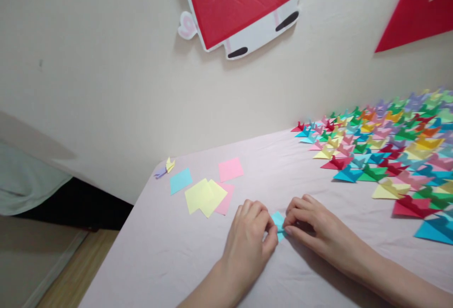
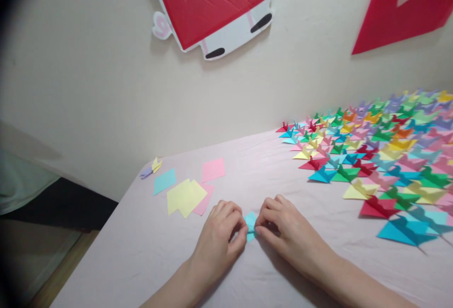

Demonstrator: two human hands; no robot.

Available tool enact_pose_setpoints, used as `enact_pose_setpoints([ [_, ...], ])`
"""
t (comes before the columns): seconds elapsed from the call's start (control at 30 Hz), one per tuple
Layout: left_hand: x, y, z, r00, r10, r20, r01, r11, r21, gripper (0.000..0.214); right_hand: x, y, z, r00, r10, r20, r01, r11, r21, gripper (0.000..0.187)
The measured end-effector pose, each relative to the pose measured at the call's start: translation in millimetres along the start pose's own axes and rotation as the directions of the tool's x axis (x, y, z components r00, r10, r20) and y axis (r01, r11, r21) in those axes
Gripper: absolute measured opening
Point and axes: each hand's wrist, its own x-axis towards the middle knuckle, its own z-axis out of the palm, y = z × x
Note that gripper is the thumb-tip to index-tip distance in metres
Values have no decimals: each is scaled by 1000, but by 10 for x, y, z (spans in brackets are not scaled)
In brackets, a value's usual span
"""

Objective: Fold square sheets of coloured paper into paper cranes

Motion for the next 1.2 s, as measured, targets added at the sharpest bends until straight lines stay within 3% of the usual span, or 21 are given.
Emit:
enact_pose_setpoints([
  [0.43,96,23,68,998,-10,67,-12,949,317,11,23,-24,59,1000,13,-26,-17,989,-144,13],
  [0.83,103,72,78,997,-46,67,18,925,379,8,49,-22,70,999,18,-30,-23,982,-186,13],
  [1.2,93,98,86,991,-99,93,57,925,376,10,18,7,-18,997,48,-67,-44,997,57,25],
])
